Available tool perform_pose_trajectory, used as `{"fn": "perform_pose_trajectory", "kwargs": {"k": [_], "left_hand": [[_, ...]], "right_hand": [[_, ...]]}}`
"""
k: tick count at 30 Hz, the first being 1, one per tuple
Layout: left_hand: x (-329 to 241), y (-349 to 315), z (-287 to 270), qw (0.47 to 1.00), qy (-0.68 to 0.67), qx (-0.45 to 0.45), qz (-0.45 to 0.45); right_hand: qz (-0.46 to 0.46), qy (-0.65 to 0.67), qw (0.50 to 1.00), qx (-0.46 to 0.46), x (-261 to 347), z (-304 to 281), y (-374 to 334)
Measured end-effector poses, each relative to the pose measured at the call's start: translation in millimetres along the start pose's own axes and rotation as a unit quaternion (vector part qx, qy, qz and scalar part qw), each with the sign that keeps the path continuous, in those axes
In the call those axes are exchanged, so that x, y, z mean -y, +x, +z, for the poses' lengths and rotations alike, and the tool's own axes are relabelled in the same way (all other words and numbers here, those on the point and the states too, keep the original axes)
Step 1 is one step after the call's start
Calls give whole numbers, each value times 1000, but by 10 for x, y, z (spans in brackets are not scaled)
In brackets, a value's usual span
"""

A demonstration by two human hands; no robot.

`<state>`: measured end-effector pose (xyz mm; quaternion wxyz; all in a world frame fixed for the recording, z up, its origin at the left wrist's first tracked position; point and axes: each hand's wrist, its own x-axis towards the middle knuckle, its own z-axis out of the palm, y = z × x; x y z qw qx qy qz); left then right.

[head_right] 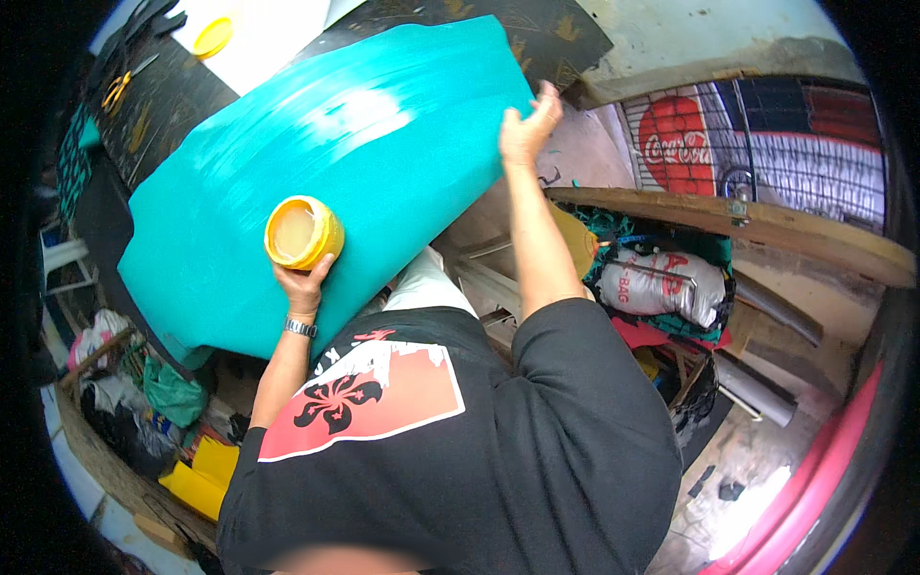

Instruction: The person repeatedly scoops a viscous substance from a yellow container and spreads it by hand over a large teal sheet on a workbench. They smooth the surface, lift and reposition the sheet, and continue applying the substance across its area.

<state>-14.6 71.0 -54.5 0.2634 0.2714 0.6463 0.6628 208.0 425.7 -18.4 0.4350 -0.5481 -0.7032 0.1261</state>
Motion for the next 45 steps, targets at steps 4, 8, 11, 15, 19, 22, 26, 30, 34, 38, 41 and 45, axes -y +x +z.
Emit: {"fn": "perform_pose_trajectory", "kwargs": {"k": [4, 8, 11, 15, 19, 22, 26, 30, 34, 38, 41, 45], "left_hand": [[9, 46, -10, 999, 51, -4, 6], [9, 36, -37, 998, 57, -4, -26], [4, 64, 12, 999, 48, -6, 1], [-50, 311, 243, 998, 43, -34, 7], [-67, 705, 556, 984, 142, -35, 106], [-95, 763, 644, 983, 142, -26, 111], [-126, 753, 627, 947, 268, -43, 169], [-116, 770, 669, 926, 300, -60, 220], [-114, 775, 695, 920, 300, -54, 245], [-109, 778, 693, 923, 302, -54, 233], [-103, 772, 707, 928, 293, -74, 218], [-98, 786, 675, 939, 277, -70, 192]], "right_hand": [[144, 35, 989, 22, -875, -235, 124], [270, 221, 932, 98, -925, -348, 67], [214, 265, 937, 81, -712, -420, 329], [92, 177, 970, 135, -505, -82, 936], [-74, -21, 985, 156, -304, 531, 1094], [-112, -126, 967, 192, 15, 559, 975], [-258, 115, 878, 387, 812, 298, 595], [-261, 137, 779, 554, 1530, 142, -183], [-297, -80, 778, 548, 1878, 297, -519], [-214, -53, 782, 582, 1926, 262, -399], [-207, -9, 835, 510, 1958, 192, -337], [-175, -93, 682, 704, 1758, 231, -239]]}}
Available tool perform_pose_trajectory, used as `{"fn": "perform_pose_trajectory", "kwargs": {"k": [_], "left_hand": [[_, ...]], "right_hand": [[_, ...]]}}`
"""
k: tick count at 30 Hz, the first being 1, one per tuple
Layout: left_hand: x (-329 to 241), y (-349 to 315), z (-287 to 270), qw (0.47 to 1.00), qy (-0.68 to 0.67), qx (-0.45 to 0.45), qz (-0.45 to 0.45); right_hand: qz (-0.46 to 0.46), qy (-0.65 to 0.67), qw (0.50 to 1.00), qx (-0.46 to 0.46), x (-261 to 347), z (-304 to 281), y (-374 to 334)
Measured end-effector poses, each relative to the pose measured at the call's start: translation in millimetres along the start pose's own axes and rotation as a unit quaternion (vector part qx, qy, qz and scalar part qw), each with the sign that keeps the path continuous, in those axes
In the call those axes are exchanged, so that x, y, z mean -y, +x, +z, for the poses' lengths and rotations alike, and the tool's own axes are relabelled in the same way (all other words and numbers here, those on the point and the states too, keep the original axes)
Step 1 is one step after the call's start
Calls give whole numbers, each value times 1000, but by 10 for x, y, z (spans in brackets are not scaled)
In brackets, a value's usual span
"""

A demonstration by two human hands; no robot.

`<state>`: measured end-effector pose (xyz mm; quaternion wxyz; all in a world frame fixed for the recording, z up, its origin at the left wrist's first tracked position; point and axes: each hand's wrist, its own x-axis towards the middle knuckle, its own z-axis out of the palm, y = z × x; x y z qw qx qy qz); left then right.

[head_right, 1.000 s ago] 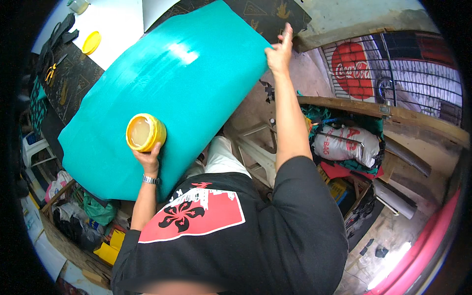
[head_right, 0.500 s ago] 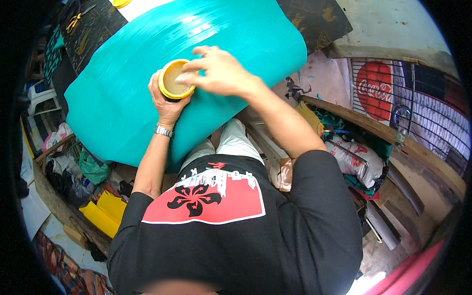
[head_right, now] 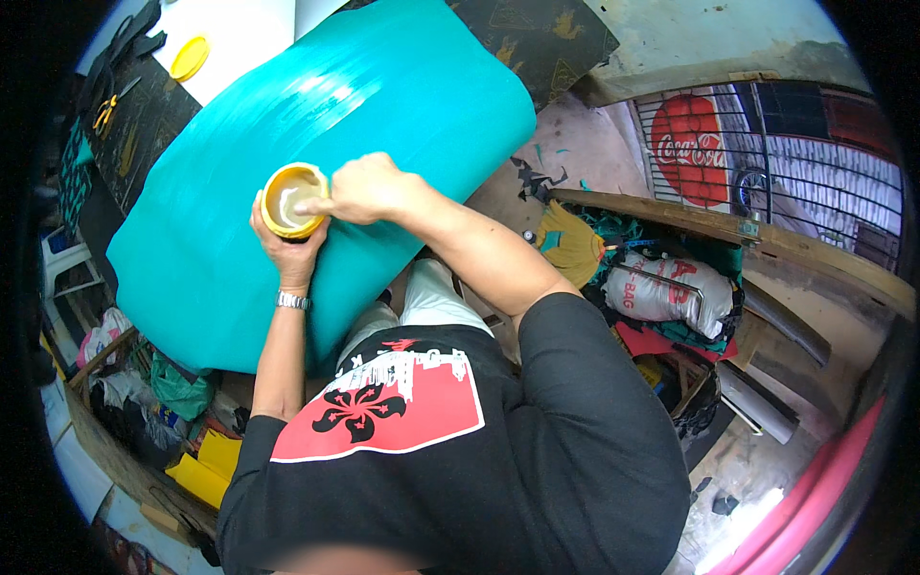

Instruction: The person repeatedly scoops a viscous substance from a yellow container and spreads it by hand over a large teal sheet on a workbench. They smooth the surface, lift and reposition the sheet, and continue applying the substance across its area.

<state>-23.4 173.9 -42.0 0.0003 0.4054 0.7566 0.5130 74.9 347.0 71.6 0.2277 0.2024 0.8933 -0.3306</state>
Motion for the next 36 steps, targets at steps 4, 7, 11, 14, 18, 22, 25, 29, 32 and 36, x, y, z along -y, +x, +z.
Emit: {"fn": "perform_pose_trajectory", "kwargs": {"k": [4, 7, 11, 14, 18, 22, 25, 29, 32, 36], "left_hand": [[47, -22, -22, 997, -42, 6, -60], [60, -39, -14, 994, -62, 5, -85], [30, -22, -29, 996, -48, 7, -80], [3, -12, -41, 994, -55, 10, -91], [49, -79, -91, 990, -88, 9, -113], [115, -362, -368, 959, -195, -7, -208], [107, -684, -770, 955, -195, 10, -225], [19, -1107, -1326, 951, -206, 60, -223], [-33, -1338, -1510, 941, -258, 63, -209], [10, -1539, -1615, 939, -269, 64, -205]], "right_hand": [[-131, 269, 954, -23, -1007, -154, -38], [-86, 354, 884, -294, -1880, -196, -150], [174, -106, 923, -325, -2512, -177, -34], [175, -178, 903, -351, -2670, -220, 110], [139, -252, 912, -294, -2653, -279, 215], [139, -331, 904, -231, -2405, -227, 241], [65, -290, 922, -249, -1962, 33, 338], [15, -270, 927, -262, -1174, 524, 512], [-44, -243, 932, -266, -542, 876, 624], [-171, -153, 936, -266, 478, 1496, 819]]}}
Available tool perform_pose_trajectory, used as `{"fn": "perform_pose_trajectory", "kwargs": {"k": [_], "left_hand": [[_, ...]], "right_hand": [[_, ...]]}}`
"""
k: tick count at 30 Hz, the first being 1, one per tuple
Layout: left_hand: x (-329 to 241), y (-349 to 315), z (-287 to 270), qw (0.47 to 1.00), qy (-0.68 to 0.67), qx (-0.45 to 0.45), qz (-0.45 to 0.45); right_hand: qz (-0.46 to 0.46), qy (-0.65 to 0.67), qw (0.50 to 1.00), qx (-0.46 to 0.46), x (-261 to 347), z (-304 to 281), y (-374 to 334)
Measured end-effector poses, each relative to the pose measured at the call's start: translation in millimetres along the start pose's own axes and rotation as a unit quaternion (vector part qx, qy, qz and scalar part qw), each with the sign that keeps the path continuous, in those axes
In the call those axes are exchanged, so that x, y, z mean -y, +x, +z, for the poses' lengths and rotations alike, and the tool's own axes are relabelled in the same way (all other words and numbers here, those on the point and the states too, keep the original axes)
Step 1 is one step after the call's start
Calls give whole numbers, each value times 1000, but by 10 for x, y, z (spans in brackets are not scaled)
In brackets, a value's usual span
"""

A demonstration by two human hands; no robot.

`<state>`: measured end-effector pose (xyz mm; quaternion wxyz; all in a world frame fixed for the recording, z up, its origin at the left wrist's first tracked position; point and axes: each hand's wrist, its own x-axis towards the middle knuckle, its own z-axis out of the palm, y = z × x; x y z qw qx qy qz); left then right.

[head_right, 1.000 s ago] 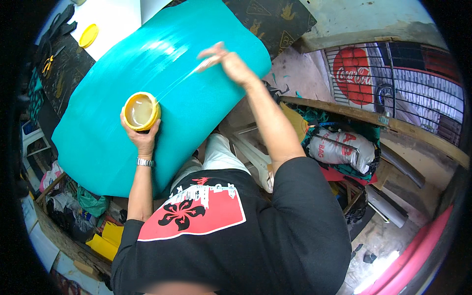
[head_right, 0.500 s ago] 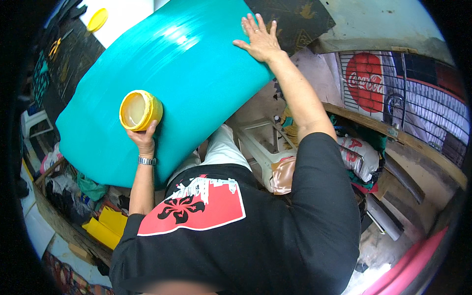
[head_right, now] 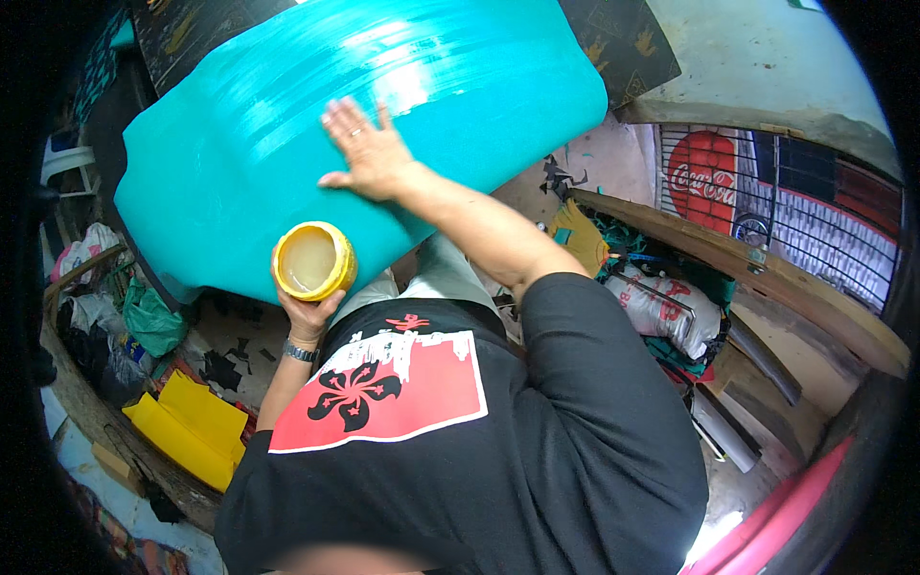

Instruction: The person repeatedly scoops a viscous substance from a yellow container and spreads it by hand over a large teal sheet on a workbench. They smooth the surface, lift and reposition the sheet, and continue applying the substance across its area.

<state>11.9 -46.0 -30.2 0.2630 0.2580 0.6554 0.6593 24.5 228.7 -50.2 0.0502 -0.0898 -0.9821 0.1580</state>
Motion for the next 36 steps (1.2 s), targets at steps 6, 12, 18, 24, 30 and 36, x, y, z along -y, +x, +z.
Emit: {"fn": "perform_pose_trajectory", "kwargs": {"k": [6, 12, 18, 24, 30, 36], "left_hand": [[95, 90, -41, 999, 16, 3, 51], [72, 520, 445, 996, 26, 8, 84], [42, 842, 730, 975, 177, -18, 130], [101, 953, 828, 965, 208, -19, 159], [144, 960, 847, 976, 171, -33, 129], [190, 933, 806, 982, 154, -39, 101]], "right_hand": [[-63, 283, 951, 105, 510, -8, 364], [108, 532, 840, -18, 12, -1074, 183], [84, 58, 969, 225, 172, -1538, -319], [135, 56, 960, 241, 206, -1343, -142], [38, -64, 978, 194, 124, -1424, -378], [143, 398, 883, 201, -941, -1423, -1060]]}}
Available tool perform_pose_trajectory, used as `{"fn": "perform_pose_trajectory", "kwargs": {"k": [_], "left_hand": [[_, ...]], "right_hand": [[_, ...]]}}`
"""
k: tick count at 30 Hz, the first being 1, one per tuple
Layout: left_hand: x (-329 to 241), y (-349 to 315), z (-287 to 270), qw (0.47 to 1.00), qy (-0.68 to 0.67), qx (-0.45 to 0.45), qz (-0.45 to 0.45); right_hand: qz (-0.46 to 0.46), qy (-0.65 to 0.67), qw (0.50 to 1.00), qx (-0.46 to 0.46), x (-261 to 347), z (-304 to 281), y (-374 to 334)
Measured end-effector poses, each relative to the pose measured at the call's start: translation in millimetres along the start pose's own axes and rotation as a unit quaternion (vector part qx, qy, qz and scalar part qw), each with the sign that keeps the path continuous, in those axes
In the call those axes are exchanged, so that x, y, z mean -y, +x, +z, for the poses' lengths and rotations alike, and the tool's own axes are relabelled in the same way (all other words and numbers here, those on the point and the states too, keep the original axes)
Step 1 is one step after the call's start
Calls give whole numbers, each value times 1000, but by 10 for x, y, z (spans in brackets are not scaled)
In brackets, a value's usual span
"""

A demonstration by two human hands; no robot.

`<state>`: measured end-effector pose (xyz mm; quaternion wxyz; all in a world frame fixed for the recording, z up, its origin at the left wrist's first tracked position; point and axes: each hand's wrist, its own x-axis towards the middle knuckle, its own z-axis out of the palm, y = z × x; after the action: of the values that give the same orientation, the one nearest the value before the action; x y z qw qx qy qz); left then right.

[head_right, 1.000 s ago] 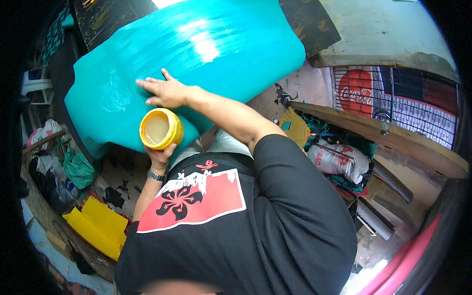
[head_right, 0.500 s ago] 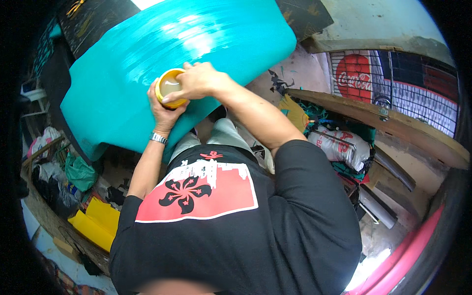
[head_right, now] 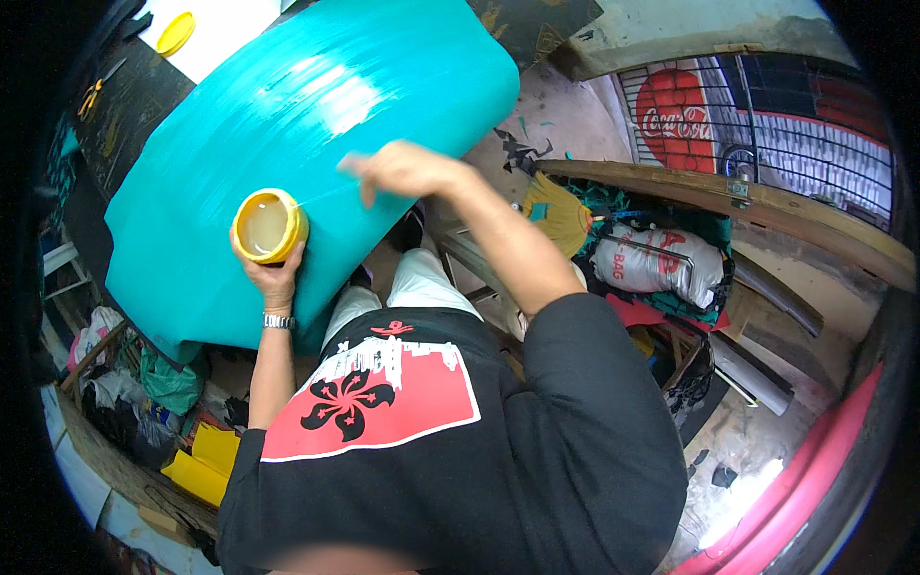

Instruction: The person repeatedly scoops a viscous substance from a yellow container and spreads it by hand over a large teal sheet on a workbench. They smooth the surface, lift and reposition the sheet, and continue applying the substance across its area.

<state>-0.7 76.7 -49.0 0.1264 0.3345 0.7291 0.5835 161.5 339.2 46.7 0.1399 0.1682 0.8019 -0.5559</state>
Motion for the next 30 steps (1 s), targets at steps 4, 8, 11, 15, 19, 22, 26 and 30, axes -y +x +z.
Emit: {"fn": "perform_pose_trajectory", "kwargs": {"k": [4, 8, 11, 15, 19, 22, 26, 30], "left_hand": [[127, -71, -57, 1000, 14, 4, -28], [256, -134, -110, 999, 17, -7, -38], [296, -174, -134, 997, 5, -6, -73], [295, -185, -161, 996, 32, -8, -85], [262, -142, -126, 996, -24, -34, -85], [222, -136, -90, 990, -85, -76, -87], [175, -220, -334, 987, -105, -87, -84], [171, -431, -806, 984, -131, -100, -73]], "right_hand": [[-58, 0, 925, -376, -1017, -717, -405], [169, -302, 861, -372, -1682, -977, -433], [149, -372, 837, -372, -1900, -1075, -396], [101, -424, 822, -367, -1948, -1195, -432], [96, -505, 813, -274, -1720, -971, -357], [45, -481, 832, -272, -1367, -466, -152], [-33, -458, 849, -262, -787, 473, 240], [-99, -395, 882, -236, -221, 1335, 659]]}}
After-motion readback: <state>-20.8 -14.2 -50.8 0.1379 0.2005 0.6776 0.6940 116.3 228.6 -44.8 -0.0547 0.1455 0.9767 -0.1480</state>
